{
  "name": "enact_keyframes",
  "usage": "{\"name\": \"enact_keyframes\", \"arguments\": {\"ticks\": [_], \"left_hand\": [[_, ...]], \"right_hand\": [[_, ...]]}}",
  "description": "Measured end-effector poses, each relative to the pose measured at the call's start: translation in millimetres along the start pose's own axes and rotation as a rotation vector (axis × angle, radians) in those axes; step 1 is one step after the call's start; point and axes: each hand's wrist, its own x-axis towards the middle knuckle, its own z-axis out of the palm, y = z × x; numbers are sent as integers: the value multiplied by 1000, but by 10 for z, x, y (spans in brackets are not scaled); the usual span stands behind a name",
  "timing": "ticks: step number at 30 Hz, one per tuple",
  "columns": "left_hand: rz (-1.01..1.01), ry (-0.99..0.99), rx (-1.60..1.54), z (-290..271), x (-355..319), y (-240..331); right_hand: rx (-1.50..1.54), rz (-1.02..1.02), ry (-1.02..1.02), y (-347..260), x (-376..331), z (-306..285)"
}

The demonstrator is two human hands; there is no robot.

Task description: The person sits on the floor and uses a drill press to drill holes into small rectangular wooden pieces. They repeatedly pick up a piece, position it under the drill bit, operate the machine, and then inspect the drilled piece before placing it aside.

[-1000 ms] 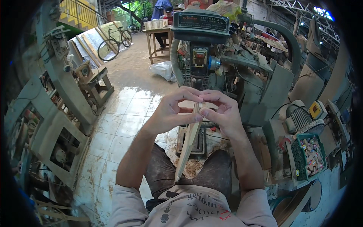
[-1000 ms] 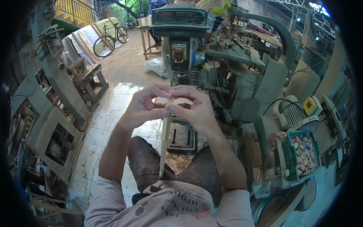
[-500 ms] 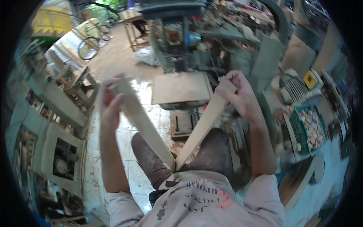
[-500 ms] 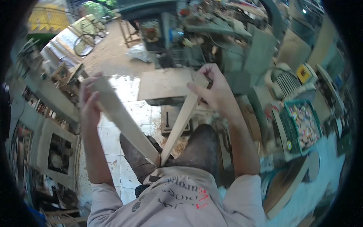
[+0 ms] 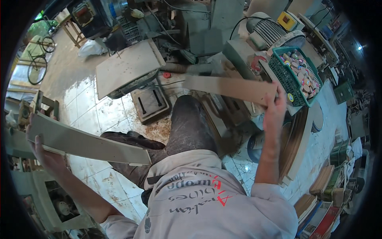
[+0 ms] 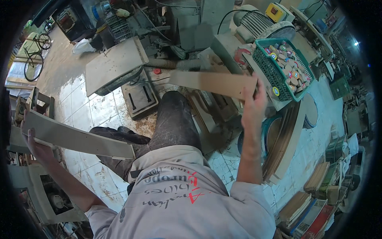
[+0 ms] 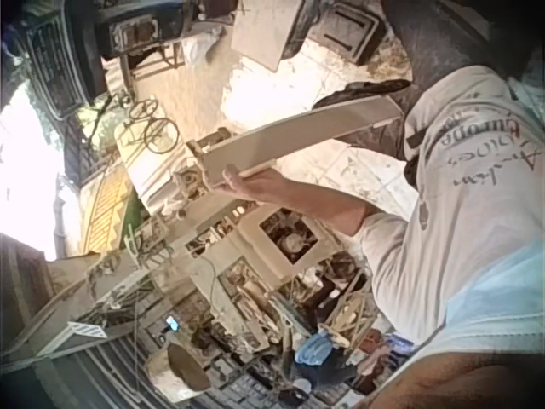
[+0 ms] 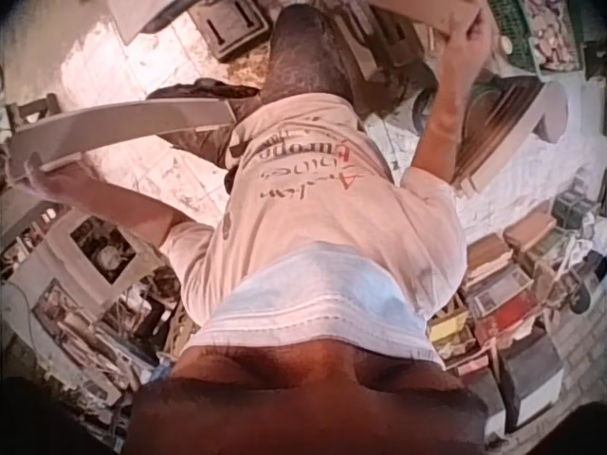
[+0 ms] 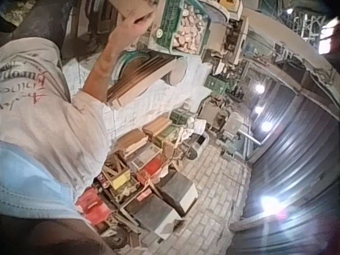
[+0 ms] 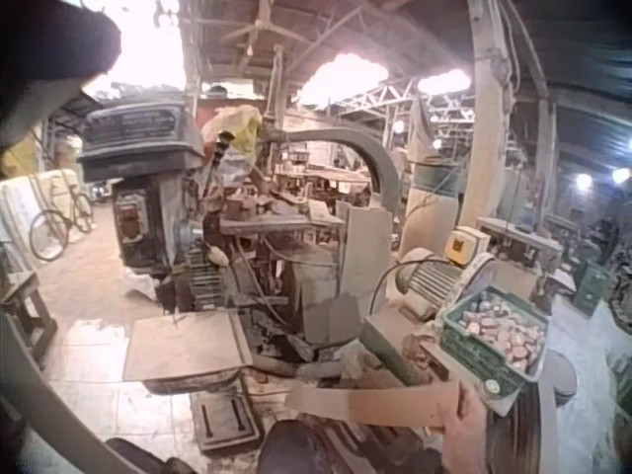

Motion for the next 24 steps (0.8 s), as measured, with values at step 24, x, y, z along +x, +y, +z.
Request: {"name": "enact_keyframes", "arguments": {"ticks": [24], "left_hand": [[3, -97, -121, 246, 6, 65]], "right_hand": [[59, 738, 668, 3154, -2111, -1067]]}}
